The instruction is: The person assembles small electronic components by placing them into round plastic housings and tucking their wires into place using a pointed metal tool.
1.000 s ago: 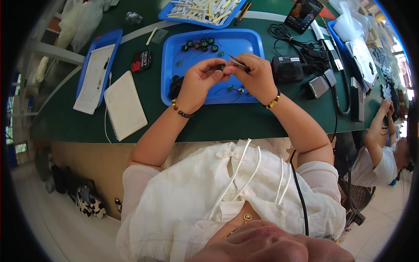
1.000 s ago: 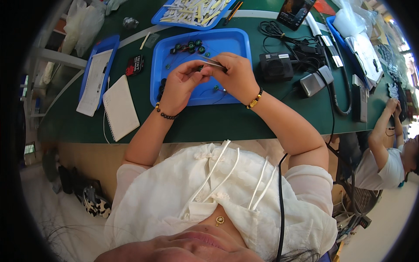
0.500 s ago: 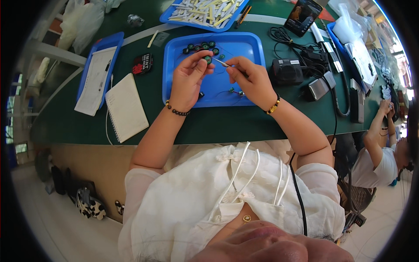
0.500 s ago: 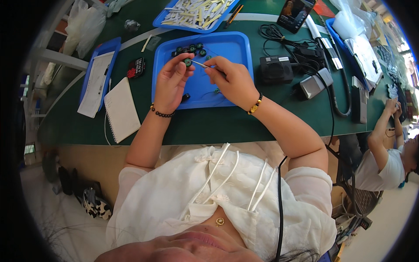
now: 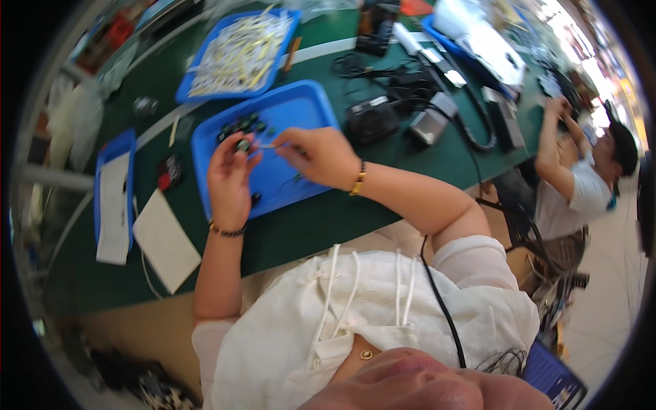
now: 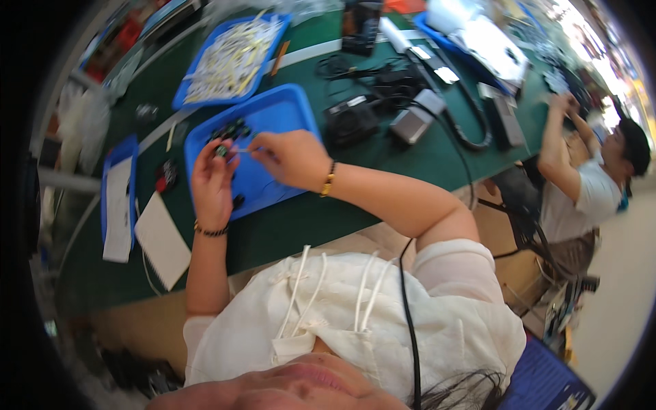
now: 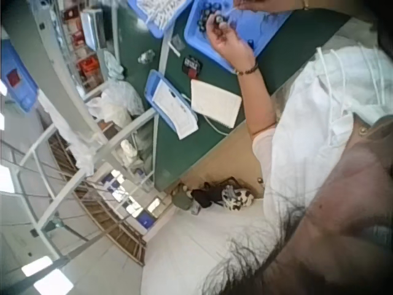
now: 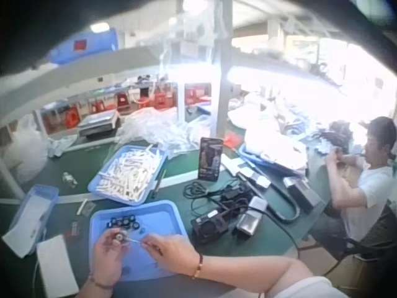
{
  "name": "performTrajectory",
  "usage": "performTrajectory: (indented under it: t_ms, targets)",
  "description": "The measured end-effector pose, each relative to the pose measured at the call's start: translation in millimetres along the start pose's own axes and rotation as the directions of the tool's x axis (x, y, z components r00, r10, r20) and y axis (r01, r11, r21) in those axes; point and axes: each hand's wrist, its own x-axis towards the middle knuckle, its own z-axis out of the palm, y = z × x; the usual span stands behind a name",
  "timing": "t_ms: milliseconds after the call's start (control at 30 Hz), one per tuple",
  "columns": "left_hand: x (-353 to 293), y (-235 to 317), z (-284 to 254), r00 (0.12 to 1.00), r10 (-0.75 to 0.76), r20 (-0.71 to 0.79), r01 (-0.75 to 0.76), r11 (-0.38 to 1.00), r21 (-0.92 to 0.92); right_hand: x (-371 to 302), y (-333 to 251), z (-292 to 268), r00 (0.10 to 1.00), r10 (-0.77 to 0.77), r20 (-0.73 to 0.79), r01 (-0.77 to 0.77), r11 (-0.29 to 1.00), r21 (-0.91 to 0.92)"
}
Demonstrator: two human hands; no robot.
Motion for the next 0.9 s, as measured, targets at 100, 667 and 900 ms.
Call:
performTrajectory:
  t_ms: [100, 667, 900]
  targets:
    - [0, -1, -3, 0.999, 0.010, 0.036, -0.012, 0.998, 0.062, -1, 4, 1, 0.999, -0.023, -0.038, 0.021, 0.998, -0.062]
    - [7, 1, 8, 0.995, 0.047, 0.088, -0.057, 0.992, 0.112, -2, 2, -6, 0.956, 0.256, 0.142, -0.292, 0.811, 0.507]
    - [-1, 6, 5, 0.994, 0.074, 0.082, -0.077, 0.997, 0.027, 6, -9, -17, 0.827, 0.354, 0.438, -0.562, 0.545, 0.622]
